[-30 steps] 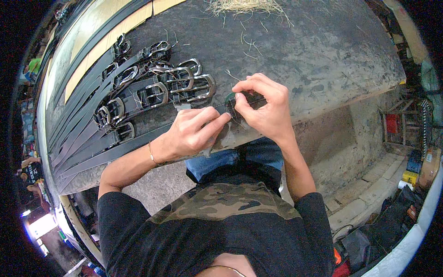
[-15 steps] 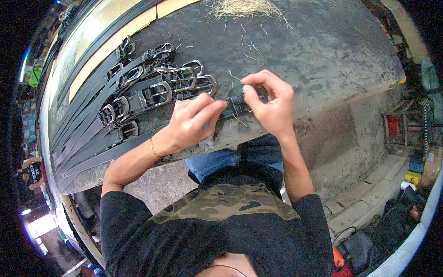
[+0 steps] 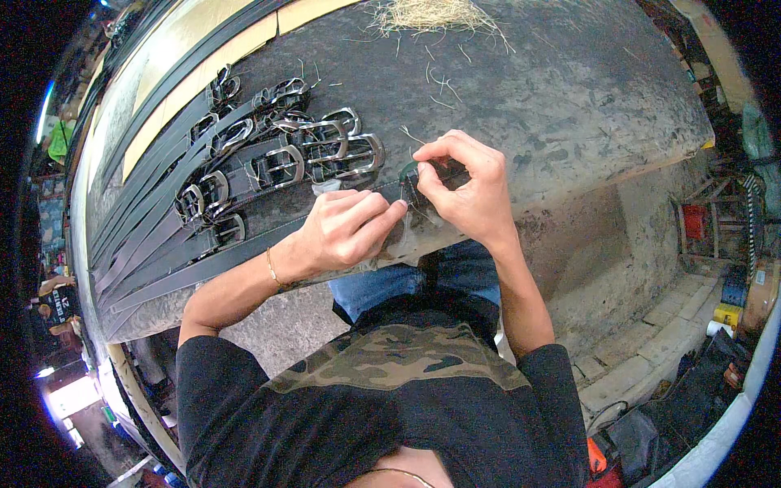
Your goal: The recorder is cleaning and assembling leather belts by attaching buckles and wiping the leather straps.
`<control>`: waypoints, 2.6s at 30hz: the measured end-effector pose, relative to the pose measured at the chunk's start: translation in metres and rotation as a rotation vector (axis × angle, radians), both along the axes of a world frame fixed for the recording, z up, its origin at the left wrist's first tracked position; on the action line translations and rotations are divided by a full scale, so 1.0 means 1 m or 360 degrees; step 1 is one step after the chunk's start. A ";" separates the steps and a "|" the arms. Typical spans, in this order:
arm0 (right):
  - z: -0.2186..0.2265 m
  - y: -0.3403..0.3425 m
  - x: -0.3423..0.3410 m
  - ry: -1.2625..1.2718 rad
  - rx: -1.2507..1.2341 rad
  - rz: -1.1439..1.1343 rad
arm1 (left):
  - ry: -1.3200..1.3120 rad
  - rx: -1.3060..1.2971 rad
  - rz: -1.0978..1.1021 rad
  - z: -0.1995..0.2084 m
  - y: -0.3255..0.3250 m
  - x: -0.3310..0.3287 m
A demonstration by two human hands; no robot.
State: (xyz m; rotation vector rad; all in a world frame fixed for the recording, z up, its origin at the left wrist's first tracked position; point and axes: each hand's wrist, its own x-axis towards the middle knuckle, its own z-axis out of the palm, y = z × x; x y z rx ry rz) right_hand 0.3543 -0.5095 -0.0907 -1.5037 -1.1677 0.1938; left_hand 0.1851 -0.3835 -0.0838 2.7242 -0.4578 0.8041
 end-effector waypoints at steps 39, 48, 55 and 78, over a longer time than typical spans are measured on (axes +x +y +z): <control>-0.008 -0.013 -0.002 -0.0062 0.0173 0.0105 | 0.0085 0.0121 -0.0132 0.002 -0.001 0.001; -0.008 -0.013 -0.003 -0.0083 0.0145 0.0098 | 0.0100 0.0102 -0.0152 0.003 -0.001 0.002; -0.008 -0.013 -0.003 -0.0097 0.0148 0.0092 | 0.0088 0.0093 -0.0150 0.004 -0.001 0.002; -0.006 -0.083 0.049 0.0948 0.0431 -0.0723 | 0.0723 -0.0062 0.0687 0.041 -0.021 0.013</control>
